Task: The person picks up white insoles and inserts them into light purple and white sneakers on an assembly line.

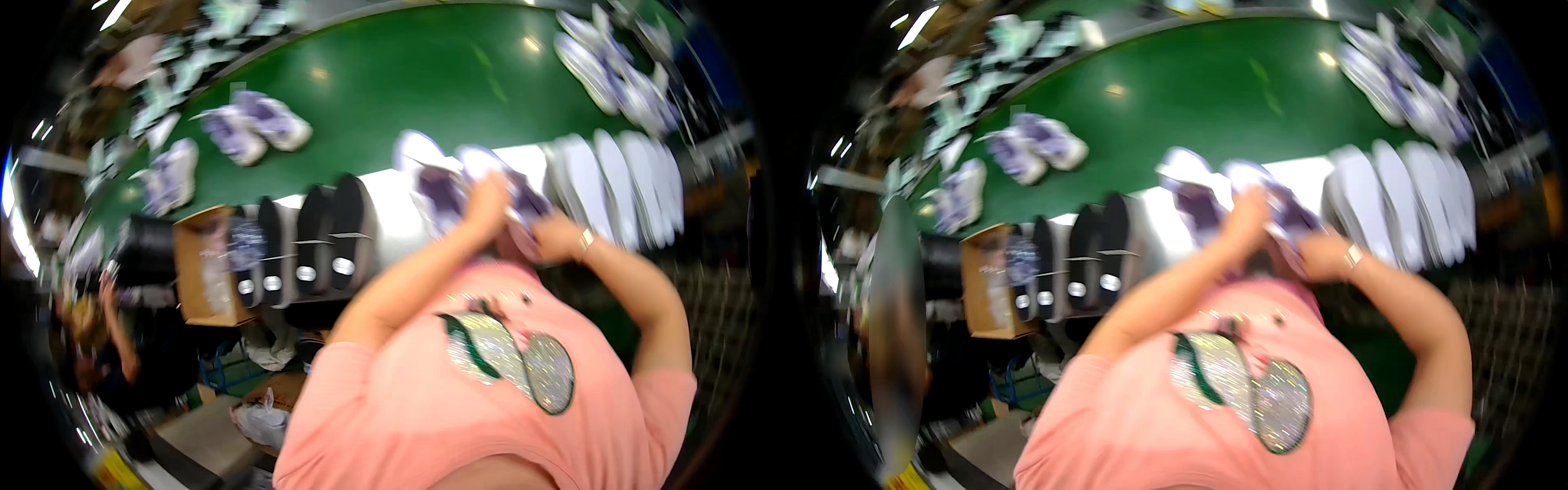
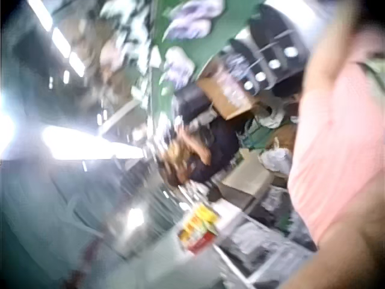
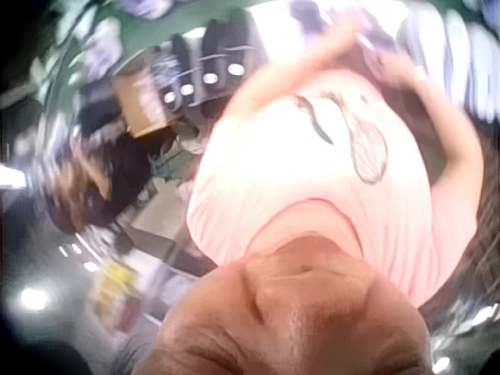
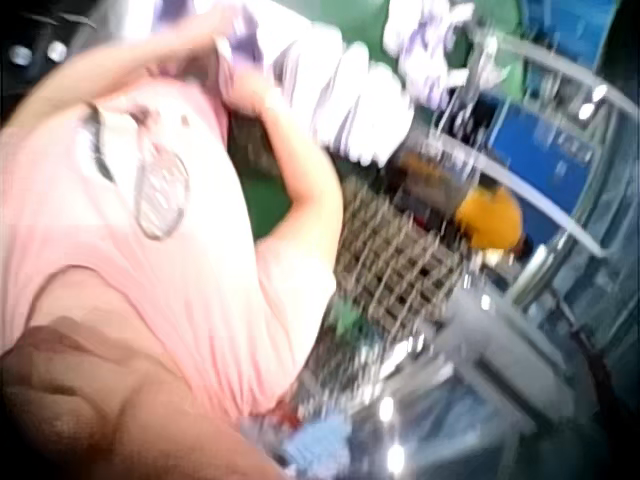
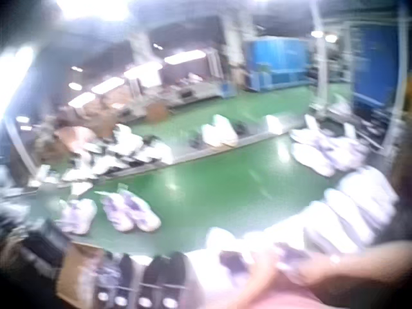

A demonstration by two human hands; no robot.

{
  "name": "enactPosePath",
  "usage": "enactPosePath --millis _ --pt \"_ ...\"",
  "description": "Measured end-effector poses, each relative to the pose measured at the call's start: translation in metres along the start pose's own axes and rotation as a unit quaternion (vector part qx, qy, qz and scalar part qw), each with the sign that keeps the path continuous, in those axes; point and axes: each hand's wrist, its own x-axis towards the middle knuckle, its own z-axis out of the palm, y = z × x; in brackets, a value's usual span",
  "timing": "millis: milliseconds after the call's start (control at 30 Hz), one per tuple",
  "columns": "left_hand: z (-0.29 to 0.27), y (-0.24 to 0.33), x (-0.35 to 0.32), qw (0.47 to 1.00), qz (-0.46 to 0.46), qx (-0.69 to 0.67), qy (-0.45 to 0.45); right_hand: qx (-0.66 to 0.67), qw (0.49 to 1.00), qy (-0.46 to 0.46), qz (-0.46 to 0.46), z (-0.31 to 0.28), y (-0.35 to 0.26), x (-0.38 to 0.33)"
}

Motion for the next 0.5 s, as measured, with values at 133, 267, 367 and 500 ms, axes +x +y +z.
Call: enactPosePath --millis 133,267,367,500 --pt "-0.066 0.049 0.010 0.957 -0.229 -0.172 -0.040 0.139 0.970 0.185 0.080 -0.046 -0.006 -0.030" --pt "-0.060 0.043 0.006 0.953 -0.234 -0.189 -0.040 0.288 0.888 0.351 0.077 -0.062 0.006 -0.051" --pt "-0.046 0.028 -0.001 0.990 -0.109 -0.074 -0.052 0.092 0.974 0.196 0.059 -0.036 -0.006 -0.050" --pt "-0.024 0.023 0.002 0.981 -0.149 -0.112 -0.057 -0.021 0.994 0.029 0.105 -0.009 -0.033 -0.027"
